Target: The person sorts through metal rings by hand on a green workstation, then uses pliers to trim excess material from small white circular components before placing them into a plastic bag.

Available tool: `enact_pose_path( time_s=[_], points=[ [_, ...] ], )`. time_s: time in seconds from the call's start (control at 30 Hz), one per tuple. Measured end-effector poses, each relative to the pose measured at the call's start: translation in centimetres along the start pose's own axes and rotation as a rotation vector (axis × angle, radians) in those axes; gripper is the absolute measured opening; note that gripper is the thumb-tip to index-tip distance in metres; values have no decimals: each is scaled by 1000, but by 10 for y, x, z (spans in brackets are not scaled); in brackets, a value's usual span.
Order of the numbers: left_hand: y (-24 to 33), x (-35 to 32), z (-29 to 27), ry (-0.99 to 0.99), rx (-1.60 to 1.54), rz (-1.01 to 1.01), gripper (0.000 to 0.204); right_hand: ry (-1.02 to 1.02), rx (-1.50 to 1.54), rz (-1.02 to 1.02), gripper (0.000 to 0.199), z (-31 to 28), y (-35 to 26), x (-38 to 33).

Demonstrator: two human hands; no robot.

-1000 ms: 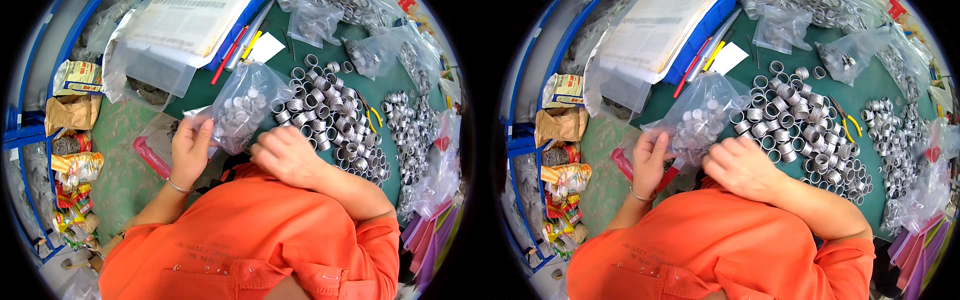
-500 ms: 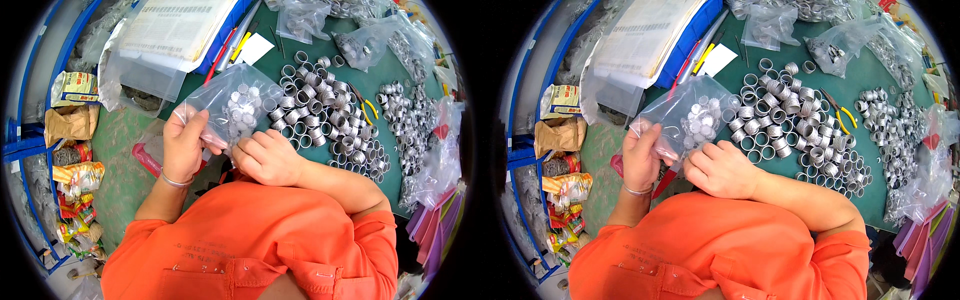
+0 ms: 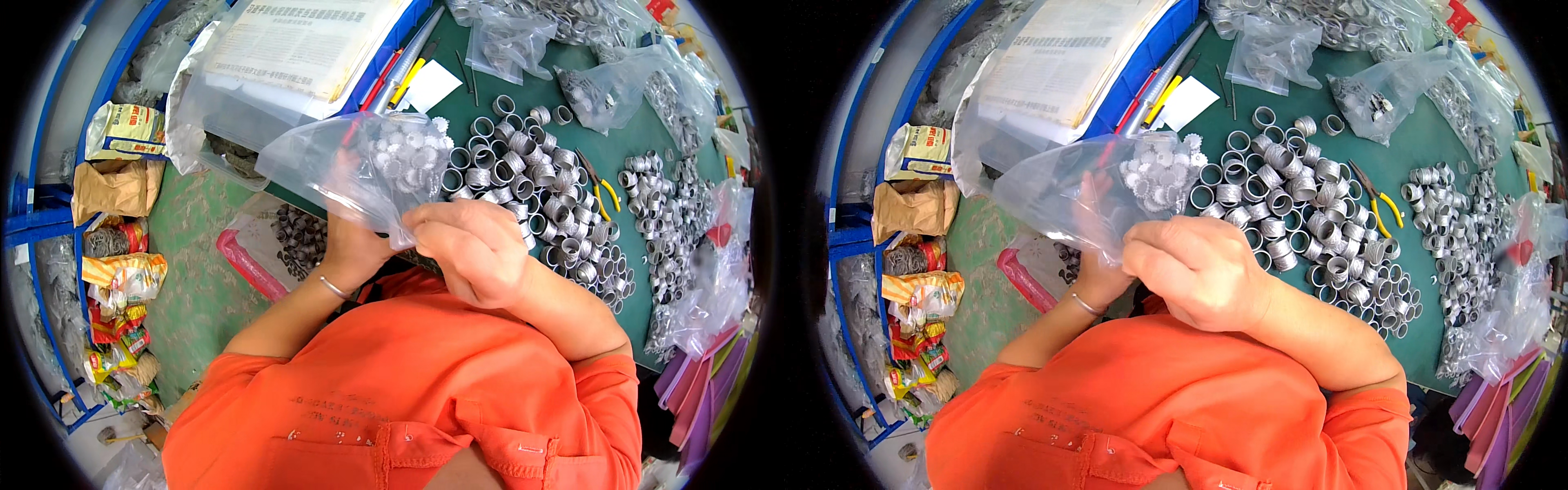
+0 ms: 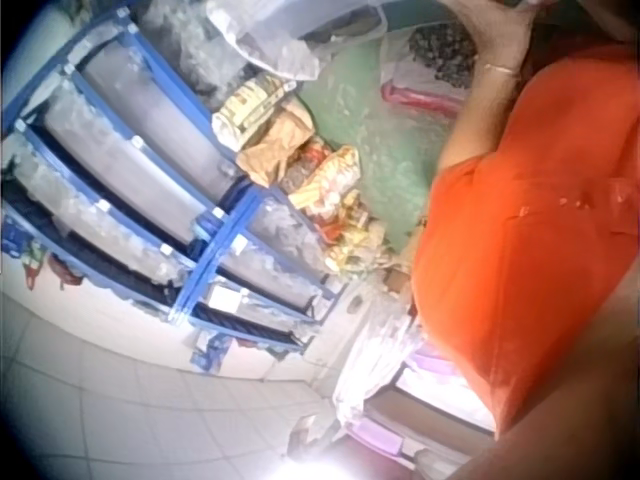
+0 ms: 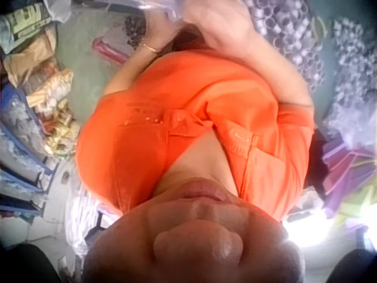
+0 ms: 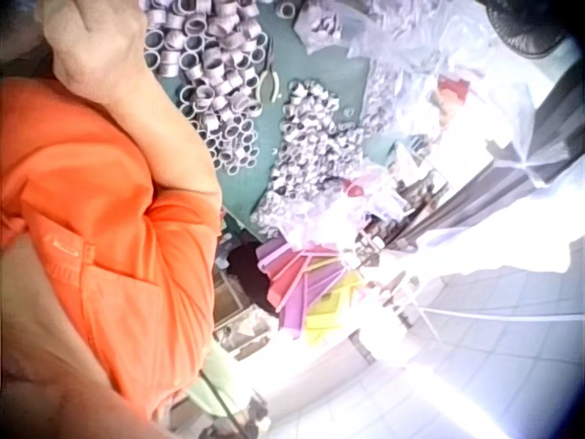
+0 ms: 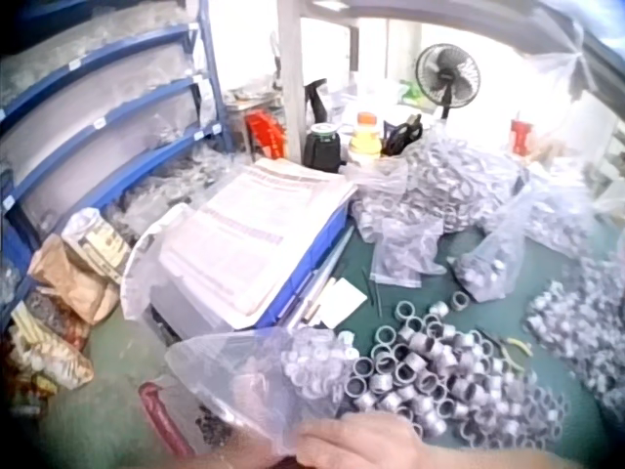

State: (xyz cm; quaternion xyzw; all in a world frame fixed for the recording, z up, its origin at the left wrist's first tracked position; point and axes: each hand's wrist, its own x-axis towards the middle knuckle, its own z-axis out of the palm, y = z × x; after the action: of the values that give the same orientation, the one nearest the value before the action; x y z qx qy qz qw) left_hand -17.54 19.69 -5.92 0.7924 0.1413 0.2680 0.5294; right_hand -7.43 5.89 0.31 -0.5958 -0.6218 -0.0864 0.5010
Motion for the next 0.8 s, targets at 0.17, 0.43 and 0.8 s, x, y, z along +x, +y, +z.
enact_pose_path(
  time_s=[0.17, 0.43, 0.8],
  points=[
    [-3, 0, 8, -150, 375, -2, 122, 184, 21, 110, 15, -19, -2, 5],
    [-3, 0, 10, -218, 507, 103, 116, 587, -258, 24, 9, -85, 63, 56],
    [-7, 1, 11, -175, 460, 94, 114, -377, -816, 195, 16, -22, 178, 46]
  ],
)
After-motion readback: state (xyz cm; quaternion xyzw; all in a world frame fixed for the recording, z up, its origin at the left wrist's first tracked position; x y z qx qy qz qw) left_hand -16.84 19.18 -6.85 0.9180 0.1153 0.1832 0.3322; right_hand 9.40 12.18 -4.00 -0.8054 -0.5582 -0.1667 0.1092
